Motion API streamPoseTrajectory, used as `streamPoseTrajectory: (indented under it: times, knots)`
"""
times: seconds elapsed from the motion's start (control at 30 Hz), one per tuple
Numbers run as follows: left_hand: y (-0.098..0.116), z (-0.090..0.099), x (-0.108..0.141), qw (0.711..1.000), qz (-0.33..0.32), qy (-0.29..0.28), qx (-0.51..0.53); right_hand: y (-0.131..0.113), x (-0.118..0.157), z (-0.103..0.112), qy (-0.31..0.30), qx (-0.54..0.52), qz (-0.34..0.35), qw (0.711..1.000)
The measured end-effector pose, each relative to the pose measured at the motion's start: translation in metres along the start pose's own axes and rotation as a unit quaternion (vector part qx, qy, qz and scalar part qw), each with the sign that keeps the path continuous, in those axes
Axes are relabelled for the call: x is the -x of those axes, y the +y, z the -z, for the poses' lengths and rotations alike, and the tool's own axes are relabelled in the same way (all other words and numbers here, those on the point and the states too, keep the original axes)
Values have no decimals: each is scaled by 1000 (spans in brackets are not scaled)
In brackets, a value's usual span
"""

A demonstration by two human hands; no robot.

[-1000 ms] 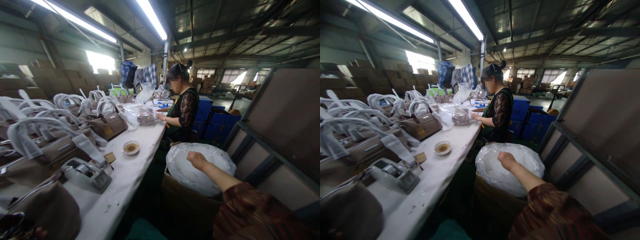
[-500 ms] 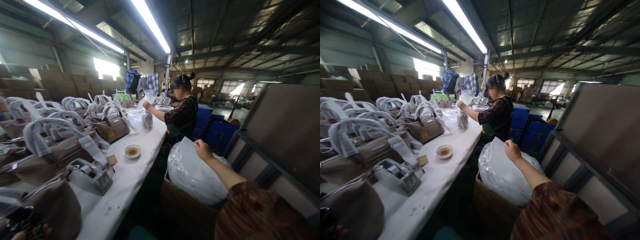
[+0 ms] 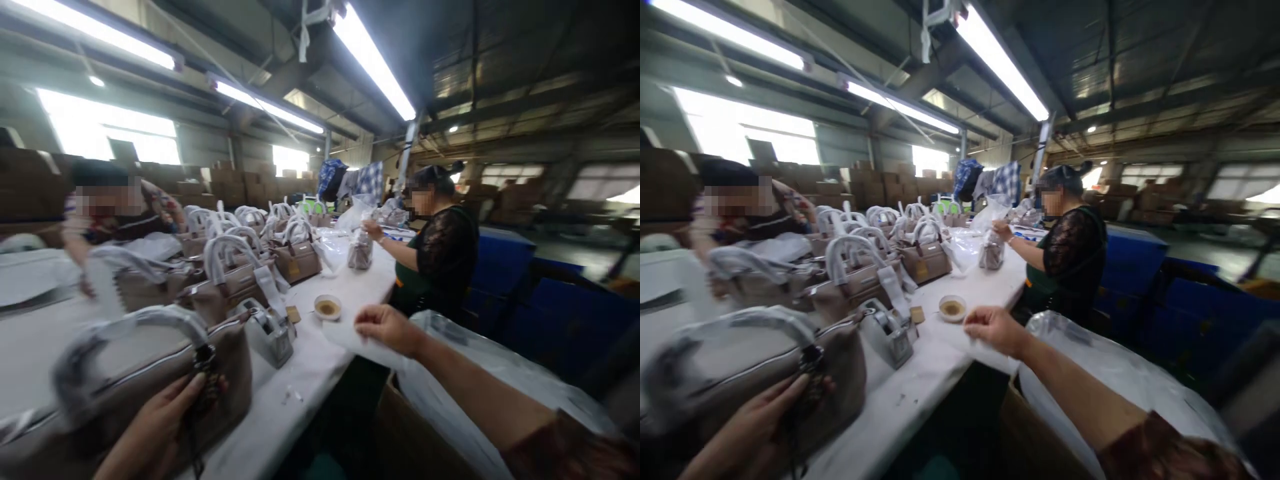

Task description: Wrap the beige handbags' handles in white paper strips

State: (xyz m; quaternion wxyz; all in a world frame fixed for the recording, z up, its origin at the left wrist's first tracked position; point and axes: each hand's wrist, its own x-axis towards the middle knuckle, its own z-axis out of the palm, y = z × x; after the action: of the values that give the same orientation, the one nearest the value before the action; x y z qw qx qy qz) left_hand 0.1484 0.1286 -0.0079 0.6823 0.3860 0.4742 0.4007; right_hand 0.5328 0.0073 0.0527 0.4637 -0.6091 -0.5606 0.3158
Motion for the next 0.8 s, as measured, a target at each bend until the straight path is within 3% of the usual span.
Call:
streamPoseTrajectory:
  times: [0.07,0.13,0.23,0.3,0.47,0.57,0.63,0.7,0.8]
  knots:
    - [2,8,4,999,10,-41,29,-1,-10,-60,-173,-5,-11,985]
    - [2,11,9,997,10,-61,37,-2,-23,-114,-263,0,1,965]
    - [-2,11,14,997,6,-72,35,-10,-46,-173,-295,4,48,954]
    - [-4,10,16,995,7,-84,52,-20,-63,-196,-289,-2,86,953]
    - [-10,10,17,991,11,-101,91,-41,-94,-206,-302,-8,174,937]
    - [-10,9,17,989,11,-96,109,-36,-94,-200,-209,-14,176,962]
    - [-10,8,17,989,8,-84,122,-25,-83,-197,-109,-107,126,980]
    - [-10,7,16,990,6,-69,125,-12,-64,-193,-63,-248,35,966]
    - [-12,5,15,991,12,-60,116,2,-32,-190,-158,-382,-112,904]
